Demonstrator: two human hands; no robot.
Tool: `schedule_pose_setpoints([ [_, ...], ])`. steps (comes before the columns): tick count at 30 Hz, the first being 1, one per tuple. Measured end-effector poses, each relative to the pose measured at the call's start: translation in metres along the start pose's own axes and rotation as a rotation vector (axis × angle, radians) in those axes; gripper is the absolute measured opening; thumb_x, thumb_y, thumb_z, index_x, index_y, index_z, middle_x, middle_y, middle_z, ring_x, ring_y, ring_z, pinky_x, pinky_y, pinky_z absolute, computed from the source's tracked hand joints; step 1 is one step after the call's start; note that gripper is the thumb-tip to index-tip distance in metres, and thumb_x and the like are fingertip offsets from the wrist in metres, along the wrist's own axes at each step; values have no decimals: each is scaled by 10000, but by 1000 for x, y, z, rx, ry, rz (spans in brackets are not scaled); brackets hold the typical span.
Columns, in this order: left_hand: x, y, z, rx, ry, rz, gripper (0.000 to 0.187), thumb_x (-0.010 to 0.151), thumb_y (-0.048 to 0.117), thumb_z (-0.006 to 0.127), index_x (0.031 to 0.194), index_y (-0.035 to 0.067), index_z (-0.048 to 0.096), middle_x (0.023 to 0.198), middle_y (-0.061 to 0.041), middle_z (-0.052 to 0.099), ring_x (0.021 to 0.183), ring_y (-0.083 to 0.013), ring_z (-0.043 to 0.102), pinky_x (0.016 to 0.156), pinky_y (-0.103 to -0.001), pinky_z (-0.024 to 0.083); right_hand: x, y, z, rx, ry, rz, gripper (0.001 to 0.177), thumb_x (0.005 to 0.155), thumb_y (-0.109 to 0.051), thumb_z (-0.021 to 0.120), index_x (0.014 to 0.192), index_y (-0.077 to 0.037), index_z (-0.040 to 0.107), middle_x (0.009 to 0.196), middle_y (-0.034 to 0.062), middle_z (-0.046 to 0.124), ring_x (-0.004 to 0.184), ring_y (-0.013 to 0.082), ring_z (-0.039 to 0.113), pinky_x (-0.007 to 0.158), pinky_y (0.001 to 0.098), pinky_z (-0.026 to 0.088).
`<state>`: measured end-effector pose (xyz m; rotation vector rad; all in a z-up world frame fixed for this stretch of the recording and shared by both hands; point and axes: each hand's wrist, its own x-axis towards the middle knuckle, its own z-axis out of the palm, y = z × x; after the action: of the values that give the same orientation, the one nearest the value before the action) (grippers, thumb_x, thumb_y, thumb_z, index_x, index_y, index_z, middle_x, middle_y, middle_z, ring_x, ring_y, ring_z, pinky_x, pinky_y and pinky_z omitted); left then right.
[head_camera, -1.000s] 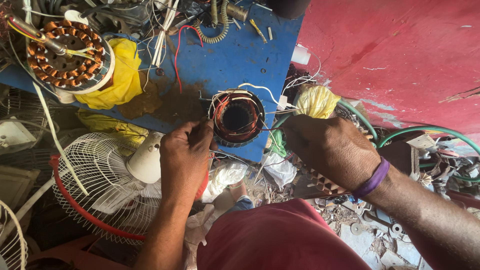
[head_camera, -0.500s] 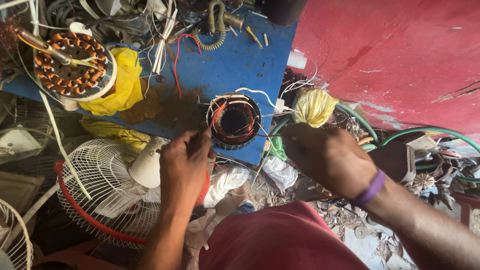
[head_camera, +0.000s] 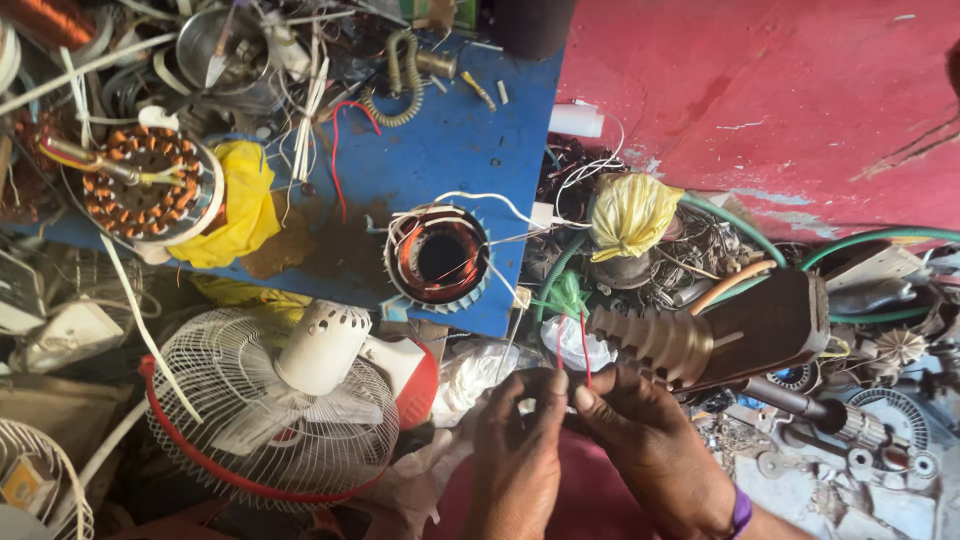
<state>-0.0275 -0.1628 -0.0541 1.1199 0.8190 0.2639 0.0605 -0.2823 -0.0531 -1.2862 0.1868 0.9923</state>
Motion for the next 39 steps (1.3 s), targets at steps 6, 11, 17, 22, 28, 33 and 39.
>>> schedule_pose_setpoints([
  [6,-6,21,19,-10,7,-173,256,908,259,733,1024,31,742,894,-26,696,744,-90,556,624,-277,431,-3,6,-15,-39,-46,-97,136,944,-89,665,1015,17,714,989,96,757,943,166,698,875,346,561],
  [11,-11,29,13,162,11,-253,297,981,302,724,1158,68,771,846,-72,676,596,-130,470,510,-289,344,-7,9,-28,289,-3,-216,96,985,-97,615,1037,-18,626,948,78,698,876,193,685,814,374,560],
  [17,45,84,-57,1343,156,747,224,1011,262,606,1139,111,711,981,-116,744,796,-324,745,658,-431,593,-7,7,-56,352,40,-344,90,1042,-105,566,1079,-38,615,911,71,655,830,178,646,774,360,541],
  [22,89,119,-77,1539,-63,857,207,961,244,650,1088,84,682,1071,-108,738,736,-356,736,613,-445,592,-6,15,-66,260,37,-306,121,1026,-101,572,1037,3,633,872,96,665,797,197,643,761,369,547],
  [28,101,127,-80,1618,-155,914,258,983,269,647,1136,61,646,922,-157,746,717,-358,729,596,-445,585,-6,13,-70,260,43,-338,116,1022,-88,586,1045,13,637,885,95,667,811,187,637,774,357,539],
  [33,105,129,-84,1589,-170,921,219,1003,259,628,1131,81,625,759,-135,737,650,-312,733,561,-413,581,-3,9,-68,229,109,-276,112,1007,-104,588,1041,-5,627,881,79,661,806,185,643,762,378,550],
  [39,114,124,-94,1611,-201,1092,239,1009,220,644,1185,71,578,658,-123,691,580,-291,717,503,-386,568,4,8,-61,157,107,-258,155,1020,-136,581,1034,8,636,873,87,675,801,163,644,780,340,542],
])
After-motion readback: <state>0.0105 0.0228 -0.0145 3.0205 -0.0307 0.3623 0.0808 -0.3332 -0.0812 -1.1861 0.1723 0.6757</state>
